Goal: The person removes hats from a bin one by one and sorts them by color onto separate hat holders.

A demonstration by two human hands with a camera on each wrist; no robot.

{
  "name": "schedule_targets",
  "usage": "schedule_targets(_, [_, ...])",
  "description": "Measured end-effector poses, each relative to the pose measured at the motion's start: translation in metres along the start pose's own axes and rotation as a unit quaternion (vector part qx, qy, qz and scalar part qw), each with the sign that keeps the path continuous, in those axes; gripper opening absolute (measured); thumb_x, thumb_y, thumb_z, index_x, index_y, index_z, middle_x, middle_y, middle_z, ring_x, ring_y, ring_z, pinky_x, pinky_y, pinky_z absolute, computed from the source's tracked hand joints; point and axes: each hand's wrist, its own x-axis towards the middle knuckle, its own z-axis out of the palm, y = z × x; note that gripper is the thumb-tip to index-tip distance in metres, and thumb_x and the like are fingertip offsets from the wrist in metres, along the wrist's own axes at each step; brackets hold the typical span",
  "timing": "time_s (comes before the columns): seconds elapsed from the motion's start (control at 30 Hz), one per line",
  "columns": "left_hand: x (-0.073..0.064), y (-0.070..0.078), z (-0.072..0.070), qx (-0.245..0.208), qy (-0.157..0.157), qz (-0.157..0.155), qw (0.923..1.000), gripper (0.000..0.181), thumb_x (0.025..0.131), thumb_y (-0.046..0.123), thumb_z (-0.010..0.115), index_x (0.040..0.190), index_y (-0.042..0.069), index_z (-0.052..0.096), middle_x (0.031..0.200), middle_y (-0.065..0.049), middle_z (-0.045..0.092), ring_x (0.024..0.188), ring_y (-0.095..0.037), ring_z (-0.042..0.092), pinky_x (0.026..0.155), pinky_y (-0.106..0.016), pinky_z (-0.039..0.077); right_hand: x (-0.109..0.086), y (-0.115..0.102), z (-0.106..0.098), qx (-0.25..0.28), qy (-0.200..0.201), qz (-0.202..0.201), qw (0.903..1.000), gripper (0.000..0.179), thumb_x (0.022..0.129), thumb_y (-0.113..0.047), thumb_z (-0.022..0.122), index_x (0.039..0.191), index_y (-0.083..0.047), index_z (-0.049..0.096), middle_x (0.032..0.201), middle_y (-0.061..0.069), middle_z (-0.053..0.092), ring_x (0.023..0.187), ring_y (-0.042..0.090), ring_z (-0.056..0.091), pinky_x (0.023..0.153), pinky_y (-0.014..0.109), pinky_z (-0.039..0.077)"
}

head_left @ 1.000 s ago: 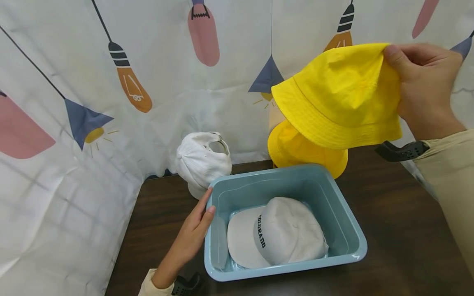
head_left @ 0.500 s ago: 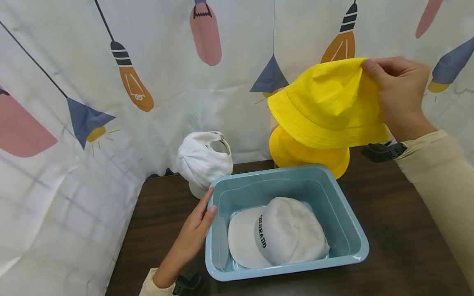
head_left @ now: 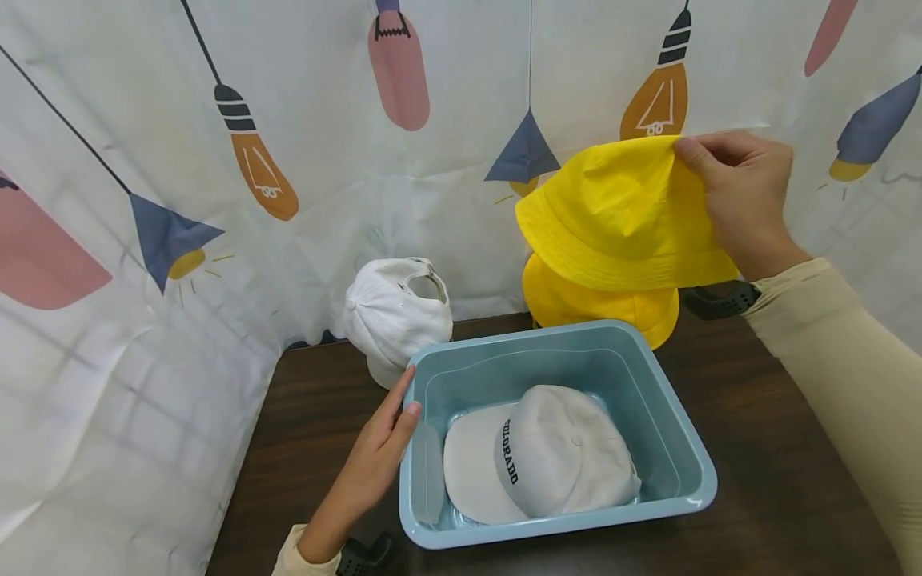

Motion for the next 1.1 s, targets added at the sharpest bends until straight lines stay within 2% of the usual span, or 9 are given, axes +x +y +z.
schedule_targets(0.4, [0.0, 0.0, 0.001, 0.003, -0.001, 0.003, 1.0, 0.057, 0.112, 0.03, 0.041, 0.165, 0.023, 0.019, 0.17, -0.004, 0.024, 0.152, -0.032, 0.032, 0.115, -0.061, 0.035, -0.003, 0.017, 0.006, -0.041, -0.012, -0.032, 0.9986, 0.04, 0.09, -0.041, 0.074, 0.119, -0.014, 0.077, 0.107, -0.008, 0.073, 0.096, 0.009, 0.063, 0.081, 0.011, 0.052])
schedule_targets(0.63, [0.0, -0.001, 0.001, 0.004, 0.0, 0.0, 1.0, 0.058, 0.112, 0.031, 0.04, 0.165, 0.022, 0.019, 0.17, -0.004, 0.023, 0.152, -0.033, 0.032, 0.115, -0.061, 0.035, -0.006, 0.022, 0.012, -0.06, -0.022, -0.021, 0.9977, 0.041, 0.09, -0.041, 0.074, 0.119, -0.013, 0.078, 0.1, -0.014, 0.07, 0.093, 0.008, 0.063, 0.08, 0.011, 0.051])
schedule_targets(0.83, [0.0, -0.001, 0.001, 0.005, -0.001, -0.002, 1.0, 0.058, 0.112, 0.031, 0.04, 0.165, 0.023, 0.019, 0.17, -0.004, 0.023, 0.152, -0.034, 0.032, 0.114, -0.062, 0.035, -0.01, 0.028, 0.015, -0.093, -0.022, -0.034, 0.9948, 0.04, 0.092, -0.041, 0.073, 0.119, -0.013, 0.078, 0.096, -0.017, 0.068, 0.09, 0.006, 0.061, 0.078, 0.012, 0.051])
schedule_targets(1.1, [0.0, -0.002, 0.001, 0.009, 0.0, 0.0, 1.0, 0.057, 0.112, 0.03, 0.039, 0.165, 0.022, 0.018, 0.17, -0.005, 0.022, 0.152, -0.034, 0.031, 0.115, -0.063, 0.034, -0.017, 0.036, 0.019, -0.107, -0.031, -0.047, 0.9927, 0.039, 0.092, -0.042, 0.073, 0.116, -0.012, 0.079, 0.094, -0.017, 0.068, 0.09, 0.006, 0.06, 0.079, 0.014, 0.049])
